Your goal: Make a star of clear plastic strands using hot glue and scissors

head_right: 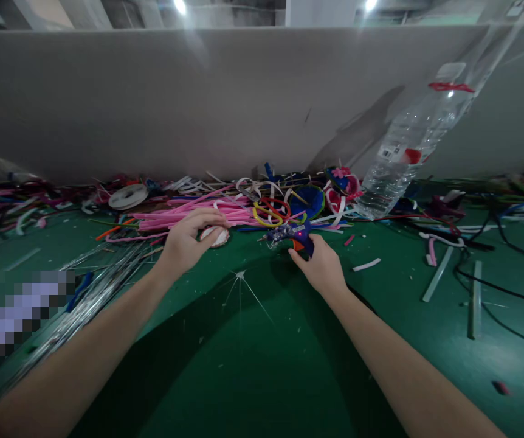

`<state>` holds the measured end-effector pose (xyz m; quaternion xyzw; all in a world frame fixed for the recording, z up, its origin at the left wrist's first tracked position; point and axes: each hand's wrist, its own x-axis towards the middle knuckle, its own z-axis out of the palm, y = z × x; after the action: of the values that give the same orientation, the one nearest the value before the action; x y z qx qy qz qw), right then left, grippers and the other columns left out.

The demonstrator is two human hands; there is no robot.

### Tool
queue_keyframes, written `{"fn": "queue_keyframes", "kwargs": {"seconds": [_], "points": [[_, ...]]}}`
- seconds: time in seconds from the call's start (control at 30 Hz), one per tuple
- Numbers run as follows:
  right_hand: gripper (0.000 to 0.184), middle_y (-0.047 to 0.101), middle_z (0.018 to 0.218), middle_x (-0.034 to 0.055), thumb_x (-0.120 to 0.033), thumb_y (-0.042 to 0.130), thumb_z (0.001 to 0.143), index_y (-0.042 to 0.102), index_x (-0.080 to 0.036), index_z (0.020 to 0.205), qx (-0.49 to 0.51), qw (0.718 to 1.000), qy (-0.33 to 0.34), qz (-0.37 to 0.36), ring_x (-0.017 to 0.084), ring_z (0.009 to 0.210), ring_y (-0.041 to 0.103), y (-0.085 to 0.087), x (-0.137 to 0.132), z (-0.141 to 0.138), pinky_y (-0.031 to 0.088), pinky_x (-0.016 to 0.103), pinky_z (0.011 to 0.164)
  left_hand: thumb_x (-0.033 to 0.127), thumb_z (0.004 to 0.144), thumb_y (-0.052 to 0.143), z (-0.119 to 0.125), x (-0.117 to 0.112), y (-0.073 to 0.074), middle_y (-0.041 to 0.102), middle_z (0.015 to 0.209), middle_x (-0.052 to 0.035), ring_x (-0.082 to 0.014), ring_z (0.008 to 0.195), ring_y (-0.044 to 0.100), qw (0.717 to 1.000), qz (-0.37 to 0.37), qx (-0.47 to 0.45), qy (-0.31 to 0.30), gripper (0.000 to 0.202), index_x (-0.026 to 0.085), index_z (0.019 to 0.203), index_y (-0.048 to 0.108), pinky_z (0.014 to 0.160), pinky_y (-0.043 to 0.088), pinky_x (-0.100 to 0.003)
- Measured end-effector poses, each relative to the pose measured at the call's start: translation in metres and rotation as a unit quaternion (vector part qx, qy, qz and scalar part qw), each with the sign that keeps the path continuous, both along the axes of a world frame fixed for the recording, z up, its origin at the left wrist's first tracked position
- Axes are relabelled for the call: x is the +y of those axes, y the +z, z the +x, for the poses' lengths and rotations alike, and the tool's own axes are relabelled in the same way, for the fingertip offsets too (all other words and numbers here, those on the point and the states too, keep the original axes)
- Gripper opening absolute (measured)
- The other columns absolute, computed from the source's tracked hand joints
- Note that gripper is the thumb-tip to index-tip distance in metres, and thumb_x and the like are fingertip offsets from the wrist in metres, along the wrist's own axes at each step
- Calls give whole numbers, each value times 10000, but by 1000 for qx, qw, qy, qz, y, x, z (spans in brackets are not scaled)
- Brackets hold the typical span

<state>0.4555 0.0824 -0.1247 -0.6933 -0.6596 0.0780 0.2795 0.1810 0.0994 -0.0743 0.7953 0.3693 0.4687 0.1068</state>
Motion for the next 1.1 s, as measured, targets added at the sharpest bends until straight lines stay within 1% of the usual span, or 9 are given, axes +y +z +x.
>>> {"fn": "queue_keyframes", "kwargs": {"seconds": [0.1, 0.17, 0.33, 0.47, 0.57, 0.73, 0.83, 1.0, 1.1], "points": [[702, 599, 1064, 161, -596, 478, 730, 445, -97, 1223, -3, 1000, 1, 5, 276, 901, 591, -1, 0, 1, 481, 346, 677, 217, 806, 534, -4, 6, -5, 553, 1129, -92, -169, 881, 627, 991, -86, -98, -25, 208, 159, 1003, 572, 810, 517, -338], [696, 606, 1049, 158, -595, 479, 731, 448, -102, 1220, -3, 1000, 2, 9, 277, 899, 593, -2, 1, 1, 479, 349, 688, 225, 783, 562, -6, 10, -11, 568, 1109, -93, -177, 885, 628, 984, -126, -125, -18, 243, 163, 1018, 569, 788, 526, -331], [704, 604, 1057, 158, -607, 468, 733, 441, -104, 1225, -5, 1000, -1, 6, 281, 916, 589, -2, 1, 1, 479, 344, 686, 214, 792, 541, -5, 11, -25, 651, 905, -72, -192, 863, 640, 978, -175, -112, -22, 209, 159, 990, 576, 769, 531, -347], [703, 596, 1079, 161, -607, 468, 733, 442, -105, 1225, -7, 1000, 0, 1, 285, 922, 586, -1, 1, 1, 482, 343, 677, 232, 787, 558, -1, 9, -32, 654, 919, -77, -190, 840, 652, 978, -162, -128, -37, 232, 164, 1004, 516, 769, 539, -361], [714, 589, 1096, 162, -613, 464, 732, 437, -102, 1229, -6, 1000, -2, -3, 284, 920, 587, -1, 1, 1, 484, 343, 672, 246, 765, 595, -1, 8, -36, 670, 858, -66, -194, 835, 656, 980, -164, -106, -41, 296, 163, 1034, 501, 788, 537, -369], [715, 595, 1086, 158, -610, 471, 727, 441, -99, 1226, -5, 1000, -2, -4, 282, 914, 588, -1, 1, 1, 484, 345, 679, 239, 740, 617, -4, 8, -44, 679, 811, -65, -190, 773, 667, 976, -206, -61, -47, 290, 152, 1007, 545, 754, 550, -355], [711, 602, 1068, 158, -605, 472, 730, 440, -102, 1230, 5, 1000, 2, -3, 280, 908, 589, -1, 1, 2, 485, 341, 669, 258, 740, 612, -4, 7, -41, 679, 809, -77, -190, 714, 671, 968, -234, -67, -59, 274, 141, 984, 575, 706, 563, -351], [688, 597, 1074, 157, -583, 487, 731, 451, -101, 1221, 10, 1000, -1, 9, 266, 878, 594, -1, 1, 3, 485, 334, 666, 291, 782, 560, -7, -3, -29, 690, 821, -56, -185, 701, 662, 984, -173, -41, 29, 212, 170, 933, 647, 681, 553, -331], [675, 598, 1073, 154, -567, 492, 735, 451, -101, 1223, 15, 1000, -1, 21, 254, 864, 598, -2, 1, 2, 486, 336, 676, 269, 782, 561, -13, -15, -34, 701, 785, -35, -189, 700, 660, 988, -131, 30, 78, 179, 202, 911, 667, 671, 541, -328]]}}
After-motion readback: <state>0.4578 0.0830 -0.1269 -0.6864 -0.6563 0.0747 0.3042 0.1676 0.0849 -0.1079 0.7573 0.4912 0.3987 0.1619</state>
